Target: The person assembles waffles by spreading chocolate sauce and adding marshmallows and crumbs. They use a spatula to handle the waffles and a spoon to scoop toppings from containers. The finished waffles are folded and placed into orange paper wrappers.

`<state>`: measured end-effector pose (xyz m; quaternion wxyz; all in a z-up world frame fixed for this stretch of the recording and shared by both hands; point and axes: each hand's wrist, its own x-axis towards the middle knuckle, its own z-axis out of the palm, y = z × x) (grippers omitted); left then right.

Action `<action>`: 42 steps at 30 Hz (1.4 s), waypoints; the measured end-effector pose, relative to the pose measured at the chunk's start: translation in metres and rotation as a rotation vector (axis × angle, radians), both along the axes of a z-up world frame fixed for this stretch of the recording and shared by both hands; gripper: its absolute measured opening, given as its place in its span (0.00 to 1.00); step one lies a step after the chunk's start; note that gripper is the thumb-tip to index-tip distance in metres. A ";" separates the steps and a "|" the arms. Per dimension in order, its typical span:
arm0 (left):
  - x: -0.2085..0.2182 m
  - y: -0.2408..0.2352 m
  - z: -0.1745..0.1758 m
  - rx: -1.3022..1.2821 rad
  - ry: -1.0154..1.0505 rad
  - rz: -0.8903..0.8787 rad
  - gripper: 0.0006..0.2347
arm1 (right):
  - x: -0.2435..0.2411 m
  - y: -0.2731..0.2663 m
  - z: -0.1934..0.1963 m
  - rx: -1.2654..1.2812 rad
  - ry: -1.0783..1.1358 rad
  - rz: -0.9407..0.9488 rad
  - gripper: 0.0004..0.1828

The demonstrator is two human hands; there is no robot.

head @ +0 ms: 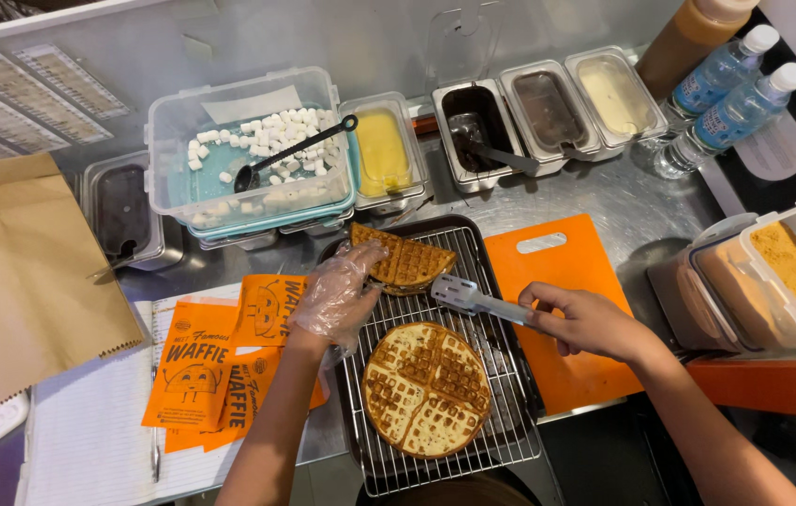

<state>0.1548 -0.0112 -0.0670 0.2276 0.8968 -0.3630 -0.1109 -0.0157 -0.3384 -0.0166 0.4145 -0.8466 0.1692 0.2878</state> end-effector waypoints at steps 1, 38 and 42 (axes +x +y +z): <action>0.000 0.000 -0.001 -0.006 -0.004 0.006 0.24 | 0.002 0.000 -0.001 0.004 -0.010 0.003 0.12; 0.004 0.004 0.002 -0.002 -0.050 -0.075 0.36 | 0.079 0.027 -0.081 0.543 -0.178 -0.063 0.06; 0.003 0.006 0.002 -0.036 0.016 0.012 0.36 | 0.079 0.029 -0.083 0.478 -0.114 -0.203 0.13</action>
